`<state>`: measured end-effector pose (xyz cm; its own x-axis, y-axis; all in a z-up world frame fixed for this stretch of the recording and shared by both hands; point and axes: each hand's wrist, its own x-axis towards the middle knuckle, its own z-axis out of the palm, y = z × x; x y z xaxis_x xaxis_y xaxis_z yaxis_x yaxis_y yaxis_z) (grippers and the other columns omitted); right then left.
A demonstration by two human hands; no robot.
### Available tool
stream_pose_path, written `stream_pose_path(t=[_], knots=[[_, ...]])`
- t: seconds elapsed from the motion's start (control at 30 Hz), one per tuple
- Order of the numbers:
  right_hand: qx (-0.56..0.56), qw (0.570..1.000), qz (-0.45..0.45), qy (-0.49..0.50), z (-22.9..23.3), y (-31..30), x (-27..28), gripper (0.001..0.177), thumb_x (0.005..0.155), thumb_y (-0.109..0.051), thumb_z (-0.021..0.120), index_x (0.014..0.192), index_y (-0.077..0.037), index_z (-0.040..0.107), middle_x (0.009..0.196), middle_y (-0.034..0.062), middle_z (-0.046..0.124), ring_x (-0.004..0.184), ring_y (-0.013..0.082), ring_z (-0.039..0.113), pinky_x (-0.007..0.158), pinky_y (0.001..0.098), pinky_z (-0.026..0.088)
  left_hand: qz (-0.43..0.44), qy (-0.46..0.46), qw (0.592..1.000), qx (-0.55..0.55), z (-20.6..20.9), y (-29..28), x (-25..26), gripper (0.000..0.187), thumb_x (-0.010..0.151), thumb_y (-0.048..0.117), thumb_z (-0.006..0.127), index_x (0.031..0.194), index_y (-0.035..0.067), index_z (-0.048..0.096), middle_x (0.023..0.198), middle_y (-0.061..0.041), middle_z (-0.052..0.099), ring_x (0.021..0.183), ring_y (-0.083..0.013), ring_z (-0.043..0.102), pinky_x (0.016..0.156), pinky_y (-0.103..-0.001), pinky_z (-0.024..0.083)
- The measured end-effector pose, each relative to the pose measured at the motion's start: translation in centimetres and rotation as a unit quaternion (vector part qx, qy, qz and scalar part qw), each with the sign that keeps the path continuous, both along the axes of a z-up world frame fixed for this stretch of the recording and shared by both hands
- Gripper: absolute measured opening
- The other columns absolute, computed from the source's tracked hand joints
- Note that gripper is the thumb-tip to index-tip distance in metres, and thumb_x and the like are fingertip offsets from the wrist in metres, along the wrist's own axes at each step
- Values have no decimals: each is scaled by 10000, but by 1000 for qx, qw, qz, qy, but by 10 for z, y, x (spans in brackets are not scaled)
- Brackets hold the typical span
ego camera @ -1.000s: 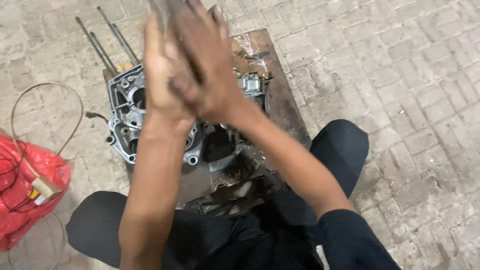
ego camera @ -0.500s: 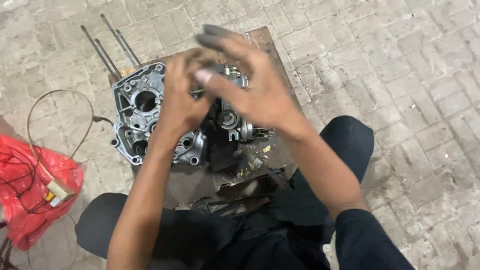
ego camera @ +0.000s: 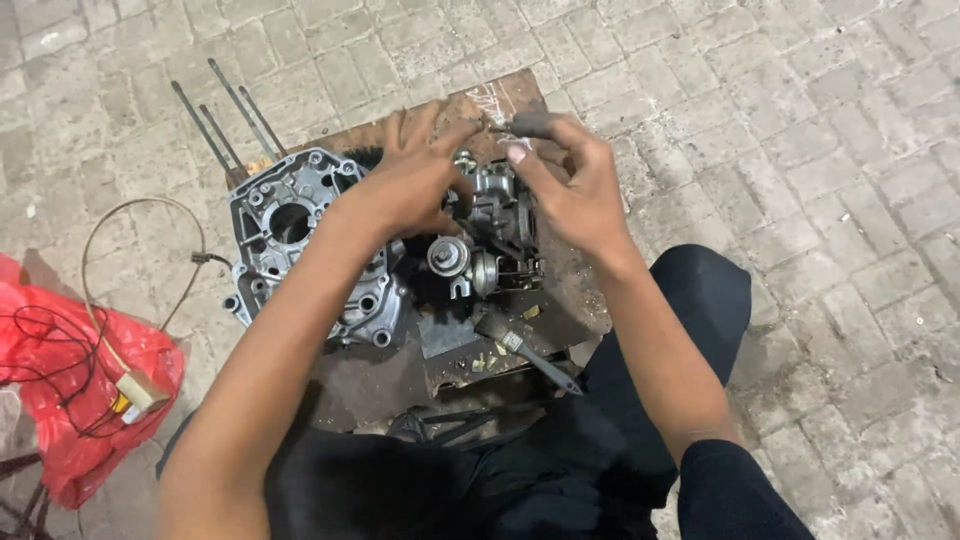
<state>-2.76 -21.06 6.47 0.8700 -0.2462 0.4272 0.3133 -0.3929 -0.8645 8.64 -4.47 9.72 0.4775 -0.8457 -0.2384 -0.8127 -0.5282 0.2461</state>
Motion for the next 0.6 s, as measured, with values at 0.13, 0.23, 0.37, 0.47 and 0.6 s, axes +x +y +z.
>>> stream_pose_path(t=[0.13,0.23,0.37,0.47,0.6], knots=[[45,999,-14,10,-33,-18,-1,300,981,-182,728,1224,-6,705,1255,233,658,1224,389,639,972,499,557,-47,-100,994,-7,-53,-2,18,223,595,295,936,759,316,786,1600,16,379,1497,-453,209,1152,-706,174],[16,999,-22,-16,-42,-24,-8,246,975,-174,747,1153,-6,728,1163,233,695,1163,345,673,947,436,549,-57,-111,992,-3,-39,2,15,284,616,273,931,873,268,810,1575,-23,418,1506,-445,210,1146,-699,181],[80,995,-56,-4,-54,-21,-16,193,952,-149,741,1106,-34,746,1046,157,693,949,216,686,811,354,584,-27,-73,988,-130,-8,30,7,233,673,279,895,858,199,779,1511,-88,506,1441,-456,309,1084,-683,279],[93,995,-43,23,-49,-12,-25,215,950,-230,735,1073,-56,759,930,125,686,812,189,650,708,333,565,14,-4,970,-243,10,50,-16,177,737,182,846,873,132,745,1418,-131,577,1308,-463,457,1006,-625,386],[166,982,72,53,-36,1,-32,349,838,-244,835,1066,1,740,889,153,727,795,214,690,722,328,581,102,125,896,-414,-13,65,-48,194,853,207,786,885,33,705,1108,-248,678,1019,-451,654,858,-537,530]])
